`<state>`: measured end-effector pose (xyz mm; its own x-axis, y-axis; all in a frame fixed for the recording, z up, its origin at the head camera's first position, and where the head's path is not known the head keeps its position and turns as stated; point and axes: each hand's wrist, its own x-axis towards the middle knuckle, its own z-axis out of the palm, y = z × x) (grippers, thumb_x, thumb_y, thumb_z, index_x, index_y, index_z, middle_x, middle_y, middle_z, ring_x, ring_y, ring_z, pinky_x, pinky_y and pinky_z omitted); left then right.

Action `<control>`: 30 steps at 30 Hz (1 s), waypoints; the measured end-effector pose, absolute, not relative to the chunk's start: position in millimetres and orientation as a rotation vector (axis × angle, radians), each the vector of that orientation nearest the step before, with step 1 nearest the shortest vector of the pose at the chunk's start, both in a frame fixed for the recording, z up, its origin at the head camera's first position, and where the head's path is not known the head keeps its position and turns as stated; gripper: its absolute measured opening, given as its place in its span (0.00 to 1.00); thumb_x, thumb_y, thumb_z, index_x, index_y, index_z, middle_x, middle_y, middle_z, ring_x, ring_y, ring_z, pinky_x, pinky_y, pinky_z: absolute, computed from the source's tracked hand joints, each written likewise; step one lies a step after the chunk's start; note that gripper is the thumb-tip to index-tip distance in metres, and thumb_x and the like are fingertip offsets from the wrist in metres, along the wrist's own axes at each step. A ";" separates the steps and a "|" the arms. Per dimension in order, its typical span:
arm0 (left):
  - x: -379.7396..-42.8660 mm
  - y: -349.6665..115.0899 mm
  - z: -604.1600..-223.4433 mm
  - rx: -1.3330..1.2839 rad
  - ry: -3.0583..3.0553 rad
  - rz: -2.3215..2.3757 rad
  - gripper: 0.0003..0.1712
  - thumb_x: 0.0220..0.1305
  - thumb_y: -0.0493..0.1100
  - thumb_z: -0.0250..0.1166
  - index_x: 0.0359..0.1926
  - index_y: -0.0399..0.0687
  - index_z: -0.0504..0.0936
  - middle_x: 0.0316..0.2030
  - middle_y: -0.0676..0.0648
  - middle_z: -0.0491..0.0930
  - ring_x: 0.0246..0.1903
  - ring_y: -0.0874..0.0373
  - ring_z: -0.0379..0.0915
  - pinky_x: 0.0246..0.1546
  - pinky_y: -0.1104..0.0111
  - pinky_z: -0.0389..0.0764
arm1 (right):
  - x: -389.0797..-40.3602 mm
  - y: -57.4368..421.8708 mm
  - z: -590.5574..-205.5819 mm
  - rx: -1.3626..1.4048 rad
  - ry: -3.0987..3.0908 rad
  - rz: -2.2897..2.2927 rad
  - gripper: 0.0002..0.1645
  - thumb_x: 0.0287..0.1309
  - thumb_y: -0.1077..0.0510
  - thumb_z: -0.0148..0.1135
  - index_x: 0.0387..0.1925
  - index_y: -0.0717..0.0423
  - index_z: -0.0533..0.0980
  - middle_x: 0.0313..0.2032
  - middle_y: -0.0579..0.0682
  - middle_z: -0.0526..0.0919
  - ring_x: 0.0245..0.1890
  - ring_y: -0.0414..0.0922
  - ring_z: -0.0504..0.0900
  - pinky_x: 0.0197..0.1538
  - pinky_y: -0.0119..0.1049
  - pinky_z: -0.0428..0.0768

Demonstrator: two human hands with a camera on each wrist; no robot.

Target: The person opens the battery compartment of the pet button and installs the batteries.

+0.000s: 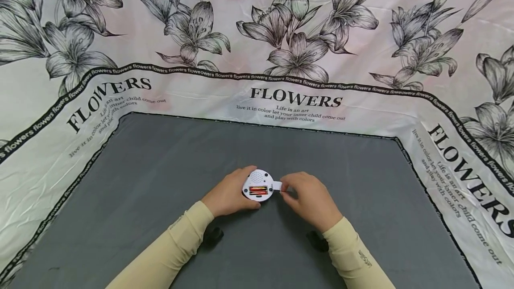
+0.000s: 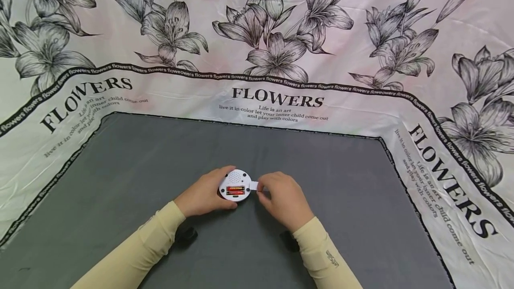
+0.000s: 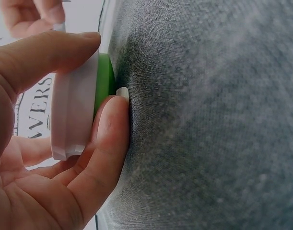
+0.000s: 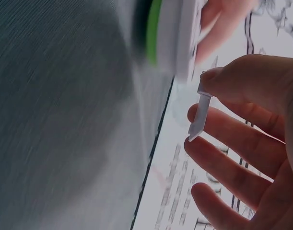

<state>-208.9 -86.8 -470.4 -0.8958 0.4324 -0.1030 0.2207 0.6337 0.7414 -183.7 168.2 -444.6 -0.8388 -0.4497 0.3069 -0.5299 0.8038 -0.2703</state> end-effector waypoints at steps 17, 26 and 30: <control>-211.2 -91.2 -469.5 0.628 2.559 1.192 0.54 0.57 0.49 0.83 0.81 0.46 0.67 0.61 0.43 0.80 0.51 0.53 0.77 0.53 0.57 0.80 | -184.9 115.5 -448.1 0.979 -2.637 0.531 0.15 0.53 0.65 0.82 0.30 0.45 0.82 0.33 0.38 0.86 0.39 0.41 0.84 0.48 0.41 0.83; -210.8 -88.9 -468.8 0.623 2.573 1.176 0.54 0.56 0.45 0.82 0.80 0.44 0.67 0.63 0.42 0.80 0.53 0.52 0.77 0.54 0.56 0.81 | -181.2 111.6 -448.5 0.944 -2.616 0.492 0.14 0.51 0.65 0.81 0.30 0.47 0.82 0.33 0.39 0.85 0.38 0.42 0.84 0.46 0.42 0.84; -210.4 -89.0 -469.2 0.617 2.566 1.183 0.54 0.56 0.46 0.82 0.80 0.45 0.67 0.64 0.42 0.80 0.54 0.52 0.77 0.55 0.56 0.81 | -181.3 111.8 -451.0 0.925 -2.619 0.500 0.14 0.52 0.65 0.81 0.30 0.47 0.83 0.35 0.39 0.87 0.39 0.43 0.85 0.46 0.43 0.84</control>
<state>-210.4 -89.0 -469.2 -0.8796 0.4735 -0.0470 0.2717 0.5809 0.7673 -181.3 111.8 -451.0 -0.7398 -0.5373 0.4049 -0.6487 0.7293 -0.2176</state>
